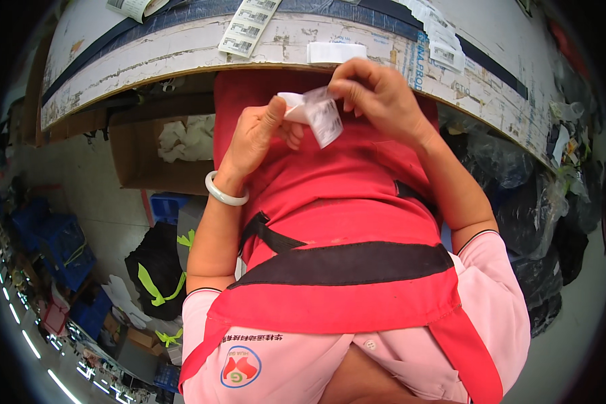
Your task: Checking and sorting printed garment labels or price tags at a workstation.
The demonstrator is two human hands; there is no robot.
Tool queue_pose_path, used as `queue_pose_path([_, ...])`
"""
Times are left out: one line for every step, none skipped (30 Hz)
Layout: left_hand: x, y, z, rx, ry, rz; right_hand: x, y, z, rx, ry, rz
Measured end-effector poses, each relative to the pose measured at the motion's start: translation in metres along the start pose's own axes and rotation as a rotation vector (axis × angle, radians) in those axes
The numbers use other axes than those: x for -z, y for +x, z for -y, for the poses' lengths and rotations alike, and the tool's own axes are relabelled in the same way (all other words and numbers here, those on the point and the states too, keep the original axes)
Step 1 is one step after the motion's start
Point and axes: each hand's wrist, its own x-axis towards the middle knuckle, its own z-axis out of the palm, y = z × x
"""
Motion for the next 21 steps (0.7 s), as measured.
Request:
queue_pose_path([-0.001, 0.000, -0.003, 0.004, -0.001, -0.050, 0.006, 0.005, -0.003, 0.005, -0.015, -0.065])
queue_pose_path([-0.002, 0.002, -0.003, -0.116, 0.160, -0.120, 0.013, 0.011, -0.005, -0.038, 0.043, -0.111])
queue_pose_path([0.000, 0.002, -0.007, -0.080, 0.154, -0.121, 0.022, 0.018, -0.009, -0.050, 0.053, -0.126])
queue_pose_path([0.002, 0.001, -0.010, -0.044, 0.151, -0.126, 0.029, 0.025, -0.013, -0.059, 0.064, -0.137])
queue_pose_path([0.002, 0.002, -0.009, -0.044, 0.150, -0.126, 0.033, 0.028, -0.013, -0.077, 0.074, -0.148])
queue_pose_path([0.003, 0.002, -0.007, -0.067, 0.148, -0.130, 0.035, 0.030, -0.012, -0.077, 0.073, -0.144])
queue_pose_path([0.003, 0.003, -0.007, -0.089, 0.146, -0.135, 0.037, 0.033, -0.011, -0.087, 0.053, -0.143])
queue_pose_path([0.004, 0.003, -0.006, -0.088, 0.145, -0.137, 0.038, 0.036, -0.012, -0.097, 0.033, -0.142])
queue_pose_path([0.004, 0.004, -0.006, -0.088, 0.128, -0.132, 0.038, 0.038, -0.013, -0.086, 0.029, -0.134])
queue_pose_path([0.004, 0.004, -0.005, -0.088, 0.112, -0.127, 0.038, 0.039, -0.013, -0.088, 0.029, -0.132])
queue_pose_path([0.003, 0.005, -0.004, -0.087, 0.111, -0.127, 0.037, 0.041, -0.012, -0.083, 0.003, -0.130])
queue_pose_path([0.003, 0.006, -0.003, -0.083, 0.113, -0.129, 0.037, 0.042, -0.012, -0.079, -0.024, -0.128])
queue_pose_path([0.002, 0.006, -0.003, -0.080, 0.116, -0.130, 0.038, 0.043, -0.013, -0.081, -0.023, -0.128])
queue_pose_path([0.002, 0.006, -0.003, -0.079, 0.115, -0.130, 0.038, 0.043, -0.013, -0.081, -0.026, -0.123])
queue_pose_path([0.001, 0.006, -0.003, -0.068, 0.108, -0.129, 0.038, 0.043, -0.014, -0.081, -0.028, -0.119])
queue_pose_path([0.001, 0.006, -0.003, -0.058, 0.100, -0.129, 0.038, 0.043, -0.014, -0.082, -0.027, -0.119])
queue_pose_path([0.001, 0.006, -0.003, -0.057, 0.100, -0.129, 0.038, 0.044, -0.013, -0.090, -0.037, -0.117])
queue_pose_path([0.001, 0.006, -0.003, -0.063, 0.106, -0.132, 0.037, 0.044, -0.012, -0.097, -0.047, -0.114])
queue_pose_path([0.001, 0.006, -0.004, -0.069, 0.113, -0.135, 0.037, 0.044, -0.012, -0.098, -0.046, -0.115])
queue_pose_path([0.001, 0.006, -0.004, -0.069, 0.113, -0.135, 0.037, 0.043, -0.012, -0.099, -0.048, -0.118])
queue_pose_path([0.001, 0.006, -0.004, -0.073, 0.117, -0.130, 0.036, 0.043, -0.013, -0.101, -0.049, -0.123])
